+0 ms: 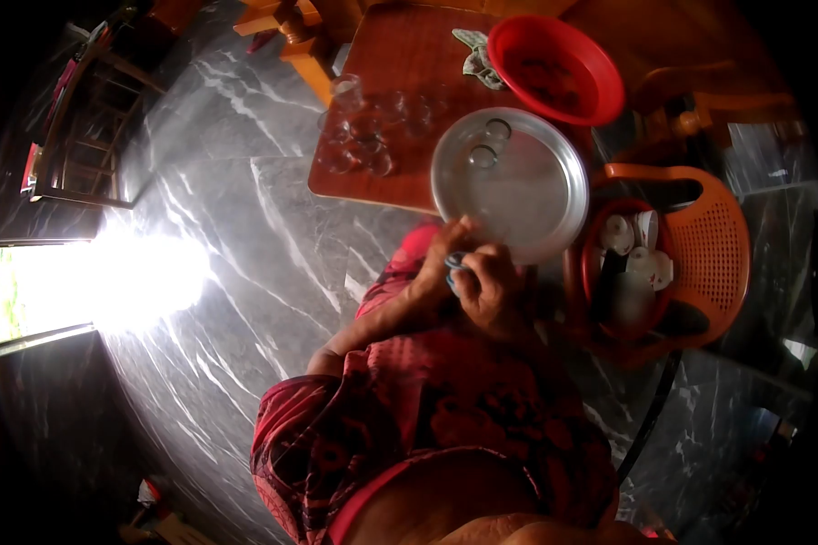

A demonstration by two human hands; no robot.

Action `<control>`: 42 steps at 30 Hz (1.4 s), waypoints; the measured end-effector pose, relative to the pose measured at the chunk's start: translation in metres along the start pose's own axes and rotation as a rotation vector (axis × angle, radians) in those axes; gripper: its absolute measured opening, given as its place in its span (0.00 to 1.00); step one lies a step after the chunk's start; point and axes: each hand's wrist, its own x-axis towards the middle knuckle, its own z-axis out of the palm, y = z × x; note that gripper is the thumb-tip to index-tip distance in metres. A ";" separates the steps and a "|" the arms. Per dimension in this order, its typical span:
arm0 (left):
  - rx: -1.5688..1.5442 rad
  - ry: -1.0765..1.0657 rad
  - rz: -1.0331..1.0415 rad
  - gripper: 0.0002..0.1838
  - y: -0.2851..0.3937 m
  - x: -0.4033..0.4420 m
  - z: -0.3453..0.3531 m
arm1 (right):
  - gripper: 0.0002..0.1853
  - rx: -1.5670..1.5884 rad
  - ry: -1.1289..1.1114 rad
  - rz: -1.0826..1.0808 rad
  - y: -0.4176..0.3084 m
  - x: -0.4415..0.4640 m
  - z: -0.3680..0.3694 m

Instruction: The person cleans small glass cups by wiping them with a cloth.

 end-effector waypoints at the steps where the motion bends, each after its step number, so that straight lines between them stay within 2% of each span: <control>1: 0.000 -0.001 -0.005 0.18 -0.001 0.001 -0.002 | 0.10 -0.003 0.001 0.004 0.003 0.000 0.001; 4: 0.069 0.025 0.030 0.18 -0.012 0.009 -0.026 | 0.08 -0.050 0.044 0.023 0.008 0.007 0.003; 6: 0.823 -0.034 0.367 0.17 -0.021 0.015 -0.046 | 0.08 -0.104 0.082 0.033 0.014 0.015 0.000; 7: 0.823 -0.034 0.367 0.17 -0.013 0.010 -0.029 | 0.07 -0.128 0.105 0.041 0.019 0.017 0.000; 9: 0.668 0.091 0.147 0.21 0.002 0.000 0.003 | 0.07 -0.136 0.137 0.028 0.029 0.022 0.000; 10: 0.668 0.092 0.146 0.21 0.004 -0.003 0.007 | 0.06 -0.142 0.156 0.030 0.032 0.023 0.000; 13: 0.418 0.099 -0.093 0.24 0.009 -0.009 0.011 | 0.06 -0.132 0.173 0.052 0.041 0.029 -0.002; 17: 0.347 0.101 -0.009 0.25 -0.002 -0.010 0.016 | 0.06 -0.117 0.220 0.163 0.054 0.034 -0.001; 18: 0.311 0.032 -0.042 0.25 -0.001 -0.011 0.012 | 0.06 -0.117 0.220 0.162 0.055 0.035 -0.001; 20: 0.275 -0.036 -0.071 0.25 0.001 -0.012 0.009 | 0.08 0.050 0.240 0.357 0.056 0.037 -0.002; 21: 0.149 -0.021 -0.176 0.25 0.004 -0.012 0.010 | 0.08 0.051 0.238 0.356 0.058 0.037 -0.004; 22: 0.023 -0.006 -0.282 0.25 0.006 -0.013 0.011 | 0.11 0.255 0.260 0.548 0.061 0.038 -0.006; 23: 0.022 -0.005 -0.281 0.25 0.005 -0.010 0.007 | 0.13 0.461 0.279 0.738 0.064 0.038 -0.009; 25: -0.177 -0.218 -0.256 0.31 -0.001 -0.003 -0.010 | 0.17 0.682 0.422 0.940 0.075 0.038 -0.012; 27: -0.157 -0.157 -0.206 0.31 -0.008 0.007 -0.027 | 0.15 1.114 0.528 1.275 0.088 0.032 -0.020; 28: -0.147 -0.127 -0.181 0.32 -0.011 0.008 -0.032 | 0.14 1.193 0.548 1.359 0.088 0.030 -0.024; 29: -0.136 -0.097 -0.157 0.32 -0.014 0.010 -0.037 | 0.14 1.192 0.547 1.359 0.087 0.028 -0.024; 31: 0.078 0.072 -0.149 0.29 -0.004 0.001 -0.014 | 0.15 1.226 0.544 1.288 0.067 0.034 -0.026; 32: 0.077 0.071 -0.152 0.29 -0.011 0.004 -0.015 | 0.16 1.297 0.421 1.207 0.058 0.036 -0.027; 33: 0.088 0.103 -0.024 0.27 -0.024 0.011 -0.018 | 0.17 1.240 0.344 1.110 0.036 0.041 -0.026; 34: 0.099 0.134 0.105 0.25 -0.032 0.014 -0.020 | 0.17 0.899 0.262 0.947 0.027 0.041 -0.020; 35: 0.101 0.131 0.101 0.25 -0.034 0.016 -0.025 | 0.18 0.562 0.180 0.775 0.020 0.041 -0.015; 36: 0.066 0.188 0.039 0.23 -0.034 0.016 -0.029 | 0.20 0.490 0.161 0.656 0.016 0.036 -0.008; 37: 0.199 0.131 0.055 0.23 -0.025 0.008 -0.019 | 0.21 0.420 0.140 0.537 0.015 0.028 -0.002; 38: 0.330 0.077 0.078 0.23 -0.016 -0.001 -0.009 | 0.24 0.177 0.034 0.369 0.015 0.022 -0.004; 39: 0.330 0.081 0.080 0.23 -0.011 -0.002 -0.001 | 0.25 0.043 -0.015 0.219 0.016 0.018 -0.002; 41: -0.332 0.201 -0.129 0.25 -0.003 -0.001 0.004 | 0.26 -0.081 0.029 0.088 0.014 0.013 0.003; 42: -0.230 0.165 -0.097 0.25 -0.004 -0.001 -0.001 | 0.27 -0.077 0.072 0.093 0.016 0.009 0.009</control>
